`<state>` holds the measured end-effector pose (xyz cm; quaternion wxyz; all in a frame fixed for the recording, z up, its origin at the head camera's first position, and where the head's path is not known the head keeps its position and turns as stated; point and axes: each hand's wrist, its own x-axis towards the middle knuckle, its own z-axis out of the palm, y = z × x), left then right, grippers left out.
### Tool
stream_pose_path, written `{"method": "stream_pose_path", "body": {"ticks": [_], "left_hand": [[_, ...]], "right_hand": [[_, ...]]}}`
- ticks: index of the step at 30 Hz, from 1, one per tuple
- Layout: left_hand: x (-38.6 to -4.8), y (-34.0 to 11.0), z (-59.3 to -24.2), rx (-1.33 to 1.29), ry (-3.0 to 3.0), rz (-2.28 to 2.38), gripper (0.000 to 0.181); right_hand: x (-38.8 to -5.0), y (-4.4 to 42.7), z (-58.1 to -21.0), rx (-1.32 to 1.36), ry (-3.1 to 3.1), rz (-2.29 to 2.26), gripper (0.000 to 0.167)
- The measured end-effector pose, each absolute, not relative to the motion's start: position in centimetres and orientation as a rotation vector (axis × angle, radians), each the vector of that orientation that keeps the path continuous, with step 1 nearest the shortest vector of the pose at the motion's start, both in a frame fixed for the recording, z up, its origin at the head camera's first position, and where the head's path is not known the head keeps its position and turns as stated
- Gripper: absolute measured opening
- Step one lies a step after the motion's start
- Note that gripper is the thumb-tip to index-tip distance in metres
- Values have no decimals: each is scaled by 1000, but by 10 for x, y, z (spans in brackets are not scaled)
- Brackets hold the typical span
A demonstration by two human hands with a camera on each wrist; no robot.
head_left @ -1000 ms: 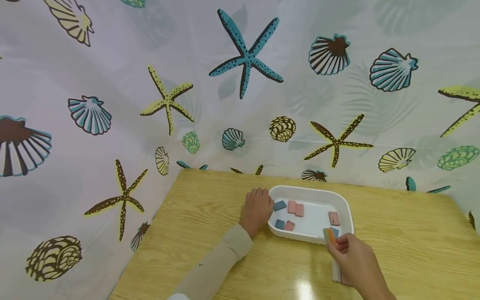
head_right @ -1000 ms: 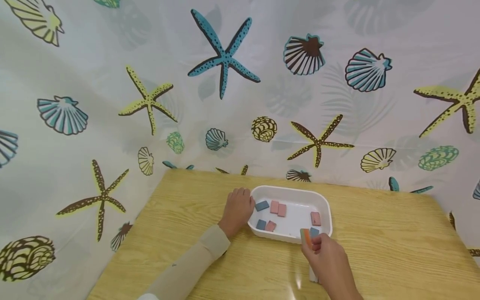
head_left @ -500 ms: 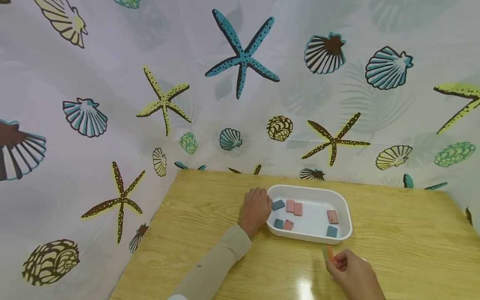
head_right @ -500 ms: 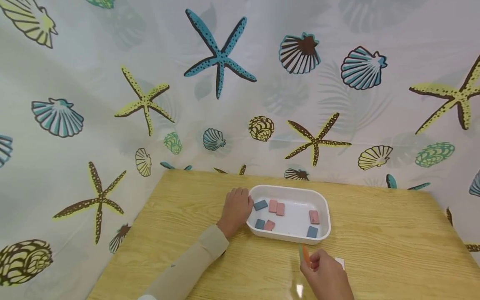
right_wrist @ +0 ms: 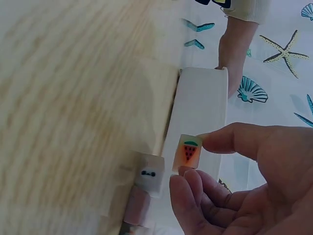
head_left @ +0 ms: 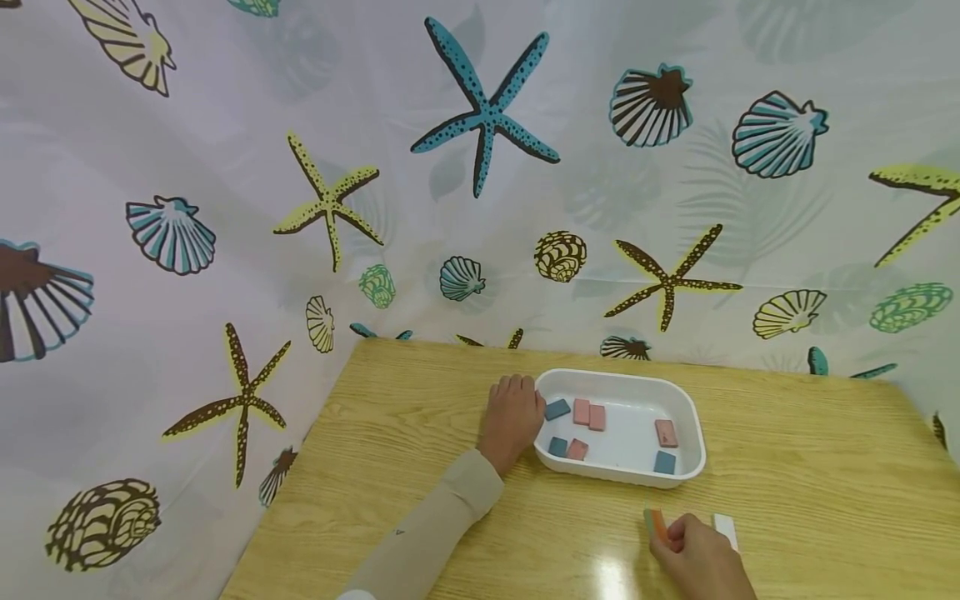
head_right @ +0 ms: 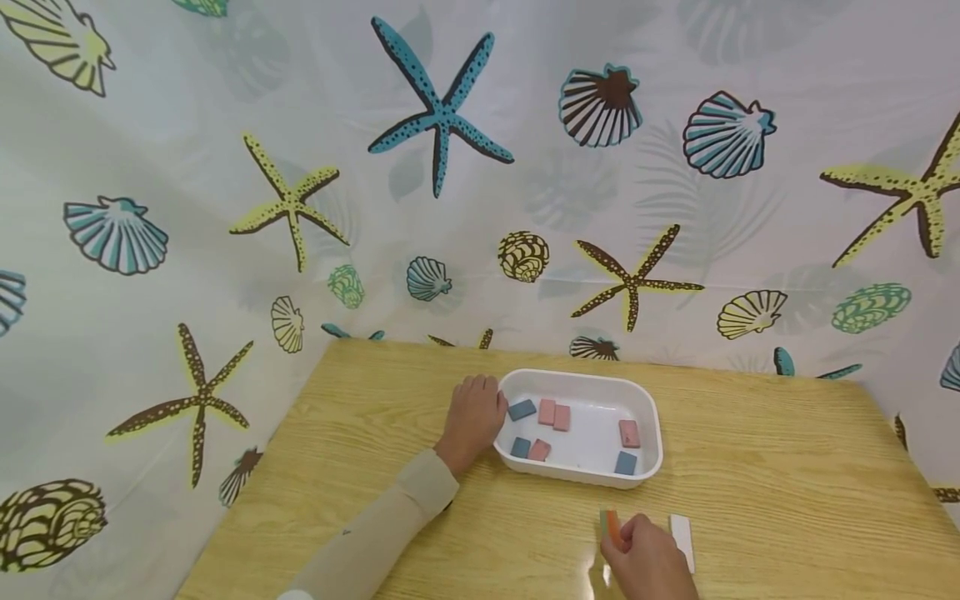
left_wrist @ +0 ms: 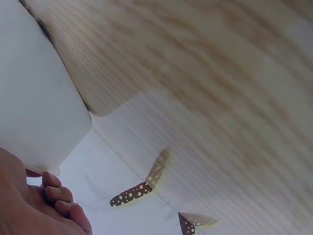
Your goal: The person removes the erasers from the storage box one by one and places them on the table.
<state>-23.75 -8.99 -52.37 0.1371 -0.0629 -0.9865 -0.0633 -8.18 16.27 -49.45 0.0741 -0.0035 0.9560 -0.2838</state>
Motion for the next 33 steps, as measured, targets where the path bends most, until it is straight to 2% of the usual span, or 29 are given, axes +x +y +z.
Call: {"method": "stream_pose_path", "body": {"ticks": [23,33], "left_hand": [[-235,-90,-520,-204,-2833,-198,22],[-236,-90,-522,-199,-2847,-224,22]], "right_hand": [[-78,152,-504,-19,2914,-753,30],[-79,148,-499,19,2876,-666,28]]}}
